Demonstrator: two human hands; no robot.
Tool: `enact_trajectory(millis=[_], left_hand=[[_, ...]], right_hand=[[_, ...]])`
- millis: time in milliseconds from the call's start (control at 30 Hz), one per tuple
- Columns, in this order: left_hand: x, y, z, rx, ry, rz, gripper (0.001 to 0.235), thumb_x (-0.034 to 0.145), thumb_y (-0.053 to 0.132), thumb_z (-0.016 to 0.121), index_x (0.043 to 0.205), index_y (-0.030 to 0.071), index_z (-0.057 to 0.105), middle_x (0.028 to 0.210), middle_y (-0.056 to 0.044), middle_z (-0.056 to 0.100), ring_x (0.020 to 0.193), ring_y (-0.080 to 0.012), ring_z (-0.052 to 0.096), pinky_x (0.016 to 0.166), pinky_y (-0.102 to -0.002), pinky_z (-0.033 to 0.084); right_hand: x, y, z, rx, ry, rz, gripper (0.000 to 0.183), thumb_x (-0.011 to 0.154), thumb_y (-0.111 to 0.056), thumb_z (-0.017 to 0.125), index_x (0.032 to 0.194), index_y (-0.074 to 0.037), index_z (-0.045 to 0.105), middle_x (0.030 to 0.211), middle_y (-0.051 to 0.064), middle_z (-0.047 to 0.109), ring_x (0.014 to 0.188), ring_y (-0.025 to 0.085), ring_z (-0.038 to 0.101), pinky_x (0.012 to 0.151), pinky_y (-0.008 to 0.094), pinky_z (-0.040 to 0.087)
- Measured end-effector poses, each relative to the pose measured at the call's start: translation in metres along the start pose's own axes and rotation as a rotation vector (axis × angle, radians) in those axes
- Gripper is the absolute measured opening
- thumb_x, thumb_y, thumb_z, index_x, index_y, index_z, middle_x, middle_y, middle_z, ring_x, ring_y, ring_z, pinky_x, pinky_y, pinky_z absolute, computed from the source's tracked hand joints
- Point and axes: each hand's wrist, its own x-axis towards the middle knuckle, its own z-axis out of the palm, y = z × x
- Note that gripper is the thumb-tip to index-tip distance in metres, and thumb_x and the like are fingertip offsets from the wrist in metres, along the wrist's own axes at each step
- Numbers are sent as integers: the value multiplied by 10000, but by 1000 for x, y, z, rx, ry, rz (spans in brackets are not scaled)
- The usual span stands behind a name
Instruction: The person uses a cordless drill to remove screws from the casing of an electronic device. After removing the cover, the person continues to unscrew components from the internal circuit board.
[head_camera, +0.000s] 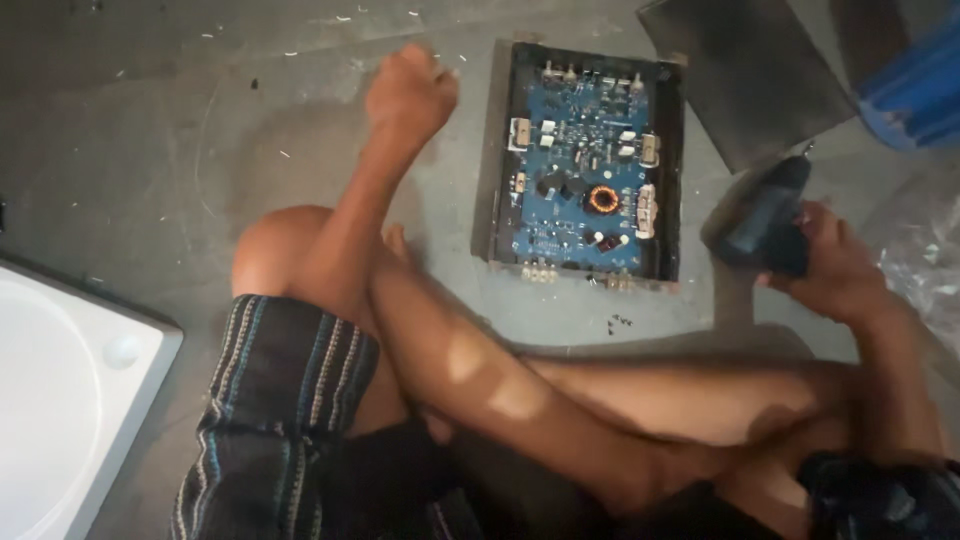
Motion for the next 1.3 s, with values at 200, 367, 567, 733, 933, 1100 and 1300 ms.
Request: enact_trajectory(millis=[200,367,567,733,933,1100,1300], left_hand=[[14,5,36,45,-74,63,201,880,242,672,988,84,733,1056,-221,725,1010,-419,699,855,-495,561],[3,7,53,114,-140,228,314,839,342,751,969,56,727,1029,-249,708,985,-433,684,824,-506,550],[-16,8,73,182,-257,351,458,918,466,669,1032,24,712,1053,-274,707,1006,-450,678,850,-520,539],[-32,8,78,233,-410,271,615,932,614,610,1073,23,703,1084,-258,702,1050,-435,671,874,-516,535],[-31,3,76,266,-353,267,597,923,598,626,1123,40,695,1147,-250,678,1078,-422,652,871,-512,528],[-27,5,83,247,-378,262,563,922,588,642,1125,68,712,1202,-245,661,1135,-406,638,924,-506,514],[-23,6,88,264,-378,255,585,905,581,669,1161,55,673,1217,-248,636,1118,-428,628,898,-520,508]], right_hand=[[17,-2,21,17,134,-62,896,737,-158,867,1455,-48,342,1269,294,566,1151,509,609,917,563,524],[19,4,26,155,208,-172,810,807,-123,820,1433,-23,314,1199,304,598,1062,510,615,886,554,520],[18,3,23,261,158,47,870,751,-151,904,1444,-32,393,1264,264,669,1145,460,648,940,515,520],[19,4,25,276,196,56,899,711,-165,940,1427,18,429,1290,231,692,1156,416,663,930,467,524],[5,8,23,308,193,31,917,719,-167,955,1461,71,472,1171,233,723,1104,361,698,934,407,528],[-2,2,12,566,182,77,789,799,-130,925,1446,79,526,1166,209,715,1011,264,690,825,362,543],[-9,-17,-19,984,151,205,605,919,-104,814,1453,43,569,1164,166,715,981,218,707,773,326,565]])
